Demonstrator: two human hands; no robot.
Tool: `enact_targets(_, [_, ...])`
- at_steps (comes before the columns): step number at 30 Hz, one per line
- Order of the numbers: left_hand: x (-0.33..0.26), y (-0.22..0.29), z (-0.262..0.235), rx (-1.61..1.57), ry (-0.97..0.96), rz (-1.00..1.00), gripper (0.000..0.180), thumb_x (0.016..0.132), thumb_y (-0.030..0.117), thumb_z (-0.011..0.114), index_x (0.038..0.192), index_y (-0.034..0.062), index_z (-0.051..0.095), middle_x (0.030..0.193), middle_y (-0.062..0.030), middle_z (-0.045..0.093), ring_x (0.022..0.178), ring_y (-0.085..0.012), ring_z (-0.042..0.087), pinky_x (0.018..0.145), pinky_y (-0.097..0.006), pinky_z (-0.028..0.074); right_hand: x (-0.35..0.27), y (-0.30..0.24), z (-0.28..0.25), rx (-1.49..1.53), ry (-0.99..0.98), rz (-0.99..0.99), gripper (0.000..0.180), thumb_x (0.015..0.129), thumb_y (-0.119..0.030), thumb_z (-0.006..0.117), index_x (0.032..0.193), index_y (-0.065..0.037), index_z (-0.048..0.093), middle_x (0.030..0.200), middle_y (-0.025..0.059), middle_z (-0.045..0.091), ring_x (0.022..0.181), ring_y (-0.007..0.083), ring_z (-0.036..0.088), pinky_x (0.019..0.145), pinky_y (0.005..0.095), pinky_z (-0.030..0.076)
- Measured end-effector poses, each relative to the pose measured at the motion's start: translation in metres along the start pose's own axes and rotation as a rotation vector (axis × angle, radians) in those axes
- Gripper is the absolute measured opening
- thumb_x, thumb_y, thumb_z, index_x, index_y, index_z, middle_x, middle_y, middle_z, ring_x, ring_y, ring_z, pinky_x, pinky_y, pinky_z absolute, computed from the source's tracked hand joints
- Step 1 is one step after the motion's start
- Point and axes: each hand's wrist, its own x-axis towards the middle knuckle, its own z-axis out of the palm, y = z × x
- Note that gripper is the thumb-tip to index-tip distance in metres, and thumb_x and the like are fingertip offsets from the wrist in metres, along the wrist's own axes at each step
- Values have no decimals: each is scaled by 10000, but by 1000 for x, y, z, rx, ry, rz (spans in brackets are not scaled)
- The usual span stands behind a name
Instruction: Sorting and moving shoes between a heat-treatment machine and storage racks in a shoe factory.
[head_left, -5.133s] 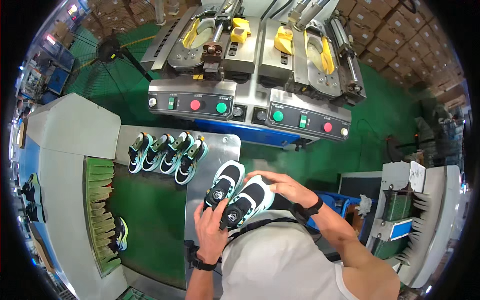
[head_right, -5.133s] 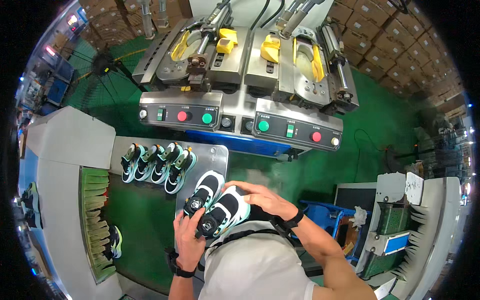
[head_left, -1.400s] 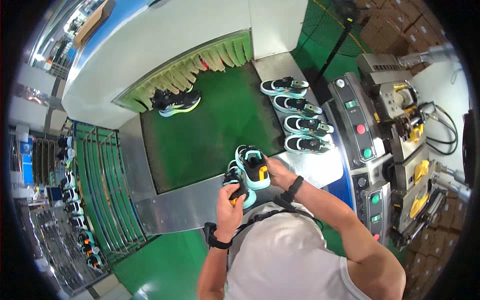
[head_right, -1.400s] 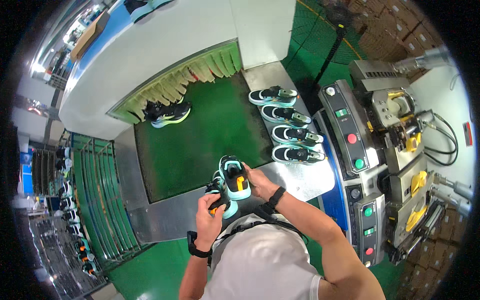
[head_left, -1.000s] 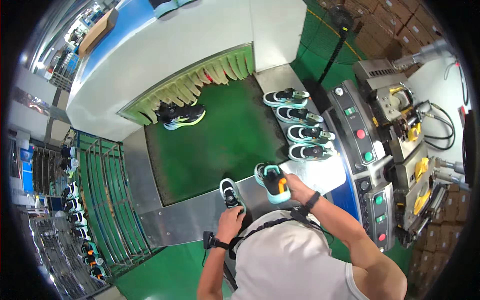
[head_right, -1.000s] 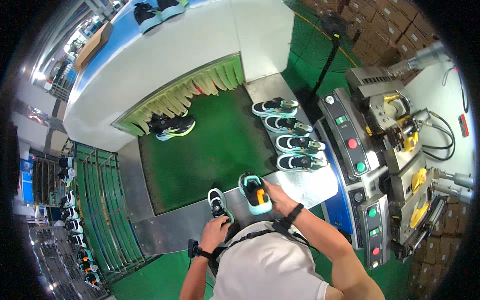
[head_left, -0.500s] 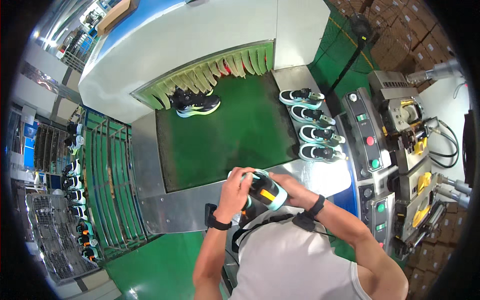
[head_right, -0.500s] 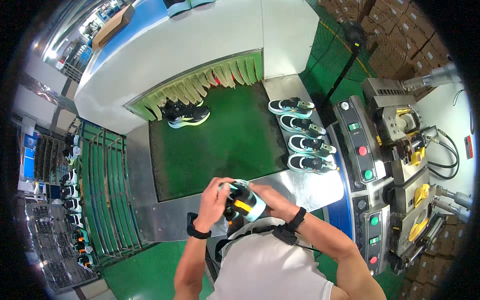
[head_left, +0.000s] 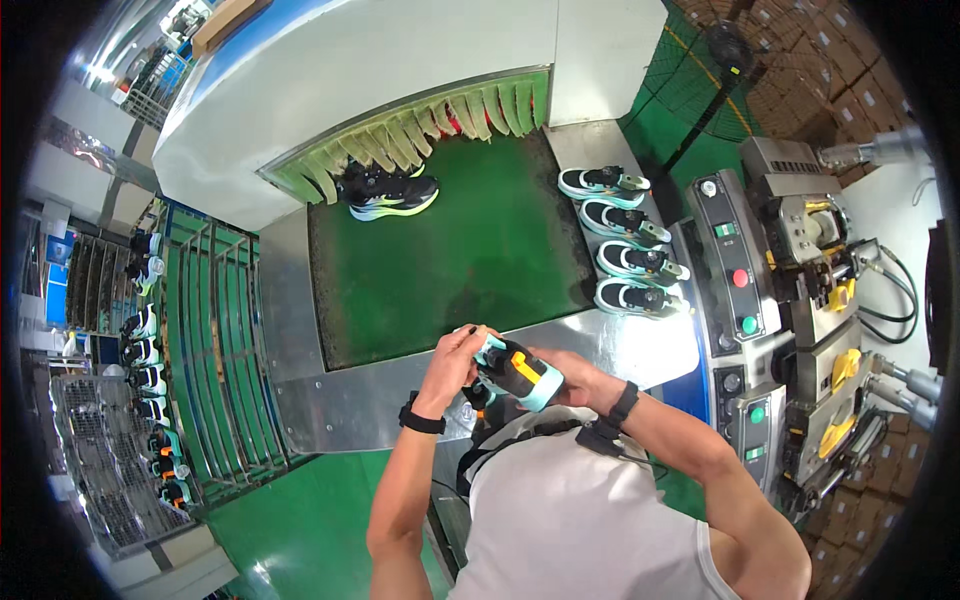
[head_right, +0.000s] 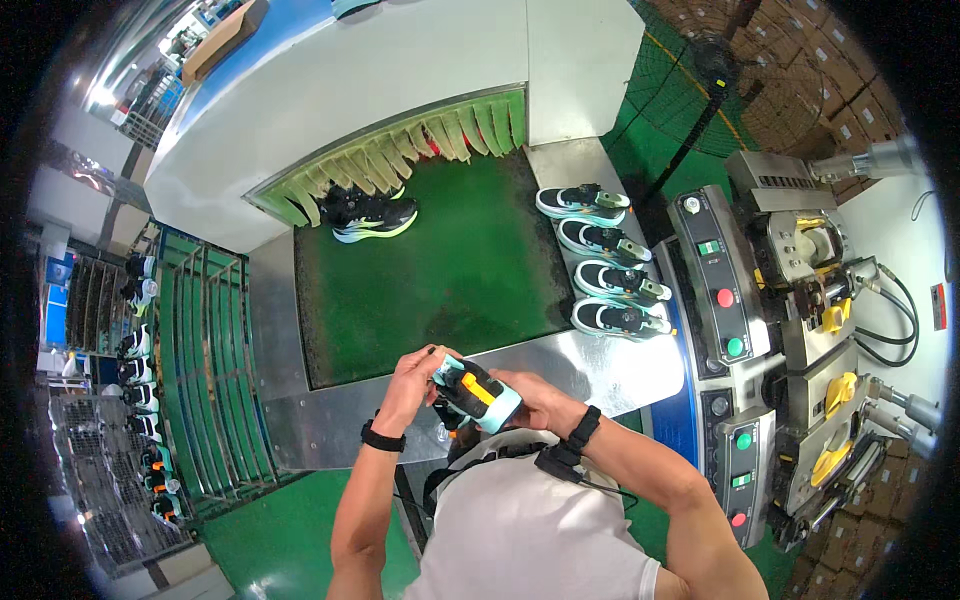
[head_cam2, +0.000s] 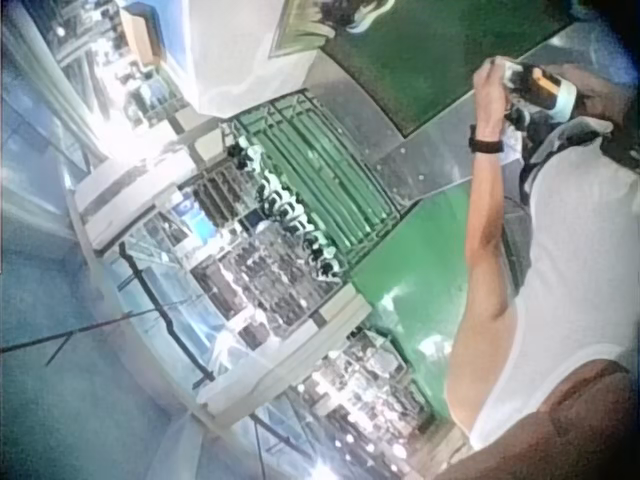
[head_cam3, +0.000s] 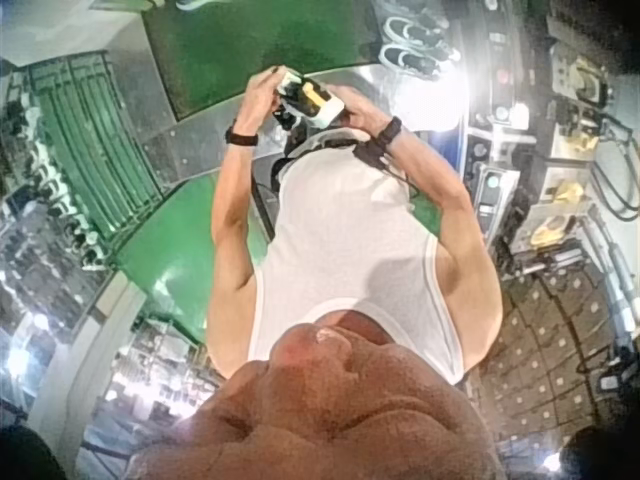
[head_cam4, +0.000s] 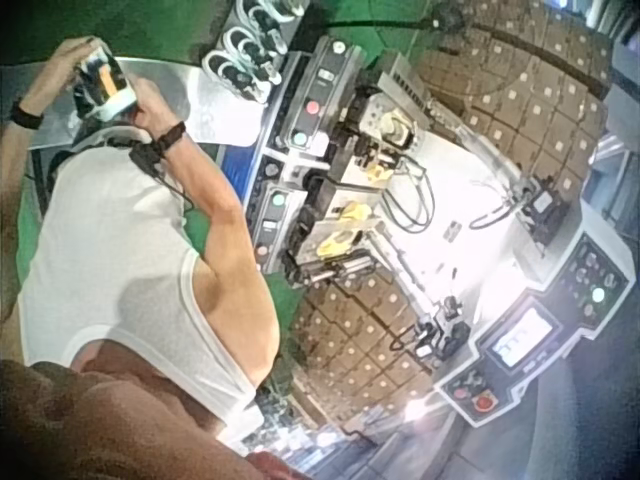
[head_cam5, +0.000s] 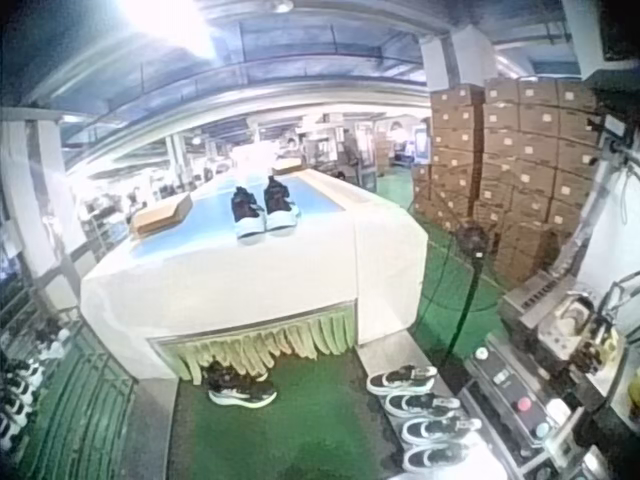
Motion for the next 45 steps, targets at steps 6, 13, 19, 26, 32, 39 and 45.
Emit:
enact_targets(6, [-5,-50,-15,-235,224,209,383,1112,344,514,1239,27,689,1107,-59,691,881,-122,646,747,-277,539,22,-13,-50,202,-13,-184,404,1134,-344,449,1339,-27,595,1216,139,720,1059,231,727,958,432,610])
enact_targets(13, [-54,-188,-23,622,398,248,274,952,207,707,1161,32,682,1191,-208,632,1087,-385,627,924,-444,531,4,11,-111,371,60,-257,423,1108,-259,385,1406,-3,543,1294,203,675,1136,330,698,1001,539,572])
enact_targets(19, [-36,-211,7,787,286,85,419,893,305,787,1209,54,676,1279,-237,561,1247,-428,548,990,-505,511,29,37,-137,267,117,-300,456,1095,-234,386,1430,46,519,1353,213,648,1227,303,651,1090,460,510])
enact_targets(26, [-39,-166,40,451,504,164,247,961,235,728,1069,19,679,1062,-212,589,935,-432,628,793,-480,513,89,34,-120,39,40,-318,335,1095,-174,442,1332,3,600,1285,139,678,1182,245,649,1066,418,509])
enact_targets(32, [-102,-145,108,279,849,158,217,955,134,739,1098,-10,661,1061,-211,614,832,-370,637,743,-418,522,83,22,-42,-4,-83,-91,437,1121,-250,403,1443,7,546,1337,123,677,1225,233,651,1105,394,502])
enact_targets(39, [-163,-142,187,69,1261,97,198,944,92,756,1017,-35,624,995,-153,612,746,-236,592,665,-328,486,61,39,-10,-228,-303,114,454,1114,-262,379,1486,-45,524,1390,90,653,1269,212,632,1124,396,487])
enact_targets(45, [-224,-166,227,-162,1397,165,175,971,81,729,1065,-40,646,1145,-145,635,832,-173,611,687,-287,499,43,95,10,-189,-507,326,442,1108,-277,398,1464,-55,539,1347,119,672,1189,245,679,1057,423,540])
